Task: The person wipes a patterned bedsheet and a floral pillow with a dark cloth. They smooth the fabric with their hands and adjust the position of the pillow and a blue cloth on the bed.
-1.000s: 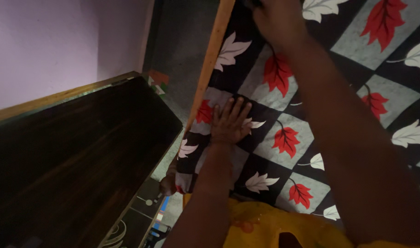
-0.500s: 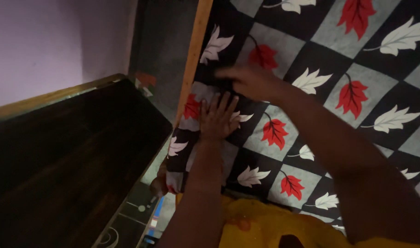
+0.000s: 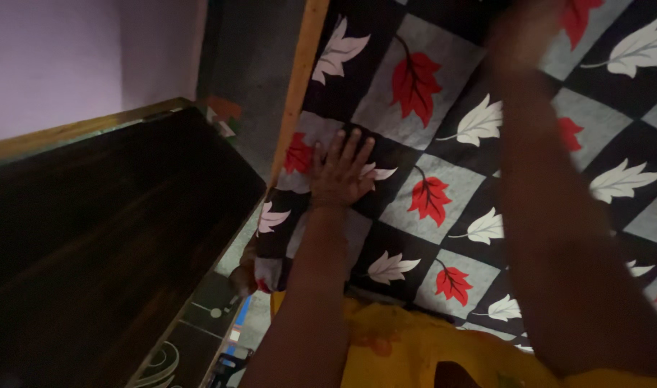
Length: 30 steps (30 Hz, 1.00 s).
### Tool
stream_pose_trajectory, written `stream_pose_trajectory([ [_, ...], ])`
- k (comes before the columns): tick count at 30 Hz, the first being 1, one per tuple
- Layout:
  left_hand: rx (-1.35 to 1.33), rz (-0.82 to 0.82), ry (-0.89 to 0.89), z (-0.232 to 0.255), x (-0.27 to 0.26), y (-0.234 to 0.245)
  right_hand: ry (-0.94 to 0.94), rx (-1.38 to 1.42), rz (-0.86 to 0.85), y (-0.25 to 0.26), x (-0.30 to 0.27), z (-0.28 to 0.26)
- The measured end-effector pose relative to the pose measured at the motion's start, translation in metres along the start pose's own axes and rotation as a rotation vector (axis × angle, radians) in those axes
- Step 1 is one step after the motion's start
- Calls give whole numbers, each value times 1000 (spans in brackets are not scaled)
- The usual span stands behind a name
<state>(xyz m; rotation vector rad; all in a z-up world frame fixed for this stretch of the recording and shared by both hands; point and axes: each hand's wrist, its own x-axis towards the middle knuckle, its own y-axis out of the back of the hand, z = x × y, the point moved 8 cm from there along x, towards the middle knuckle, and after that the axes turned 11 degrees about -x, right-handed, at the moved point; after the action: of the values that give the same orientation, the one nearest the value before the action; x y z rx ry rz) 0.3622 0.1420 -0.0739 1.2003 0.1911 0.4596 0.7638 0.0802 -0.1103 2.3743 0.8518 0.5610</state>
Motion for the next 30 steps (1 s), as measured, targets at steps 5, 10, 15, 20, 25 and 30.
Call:
stream_pose_trajectory([
  [5,-14,90,-27,1,-6,-1,136,-411,-573,-96,-81,-184],
  [10,38,0,-6,-1,-2,-2,289,-222,-451,-87,-85,-247],
  [15,34,-28,-7,2,4,9,366,-412,-161,-87,-68,-235],
  [20,-43,80,-17,4,10,20,400,-608,-151,-112,-81,-219],
  [25,-64,-276,102,3,21,10,233,-904,-380,-148,-105,-181],
  [30,-83,-185,7,21,15,24,245,-718,-262,-140,-141,-222],
])
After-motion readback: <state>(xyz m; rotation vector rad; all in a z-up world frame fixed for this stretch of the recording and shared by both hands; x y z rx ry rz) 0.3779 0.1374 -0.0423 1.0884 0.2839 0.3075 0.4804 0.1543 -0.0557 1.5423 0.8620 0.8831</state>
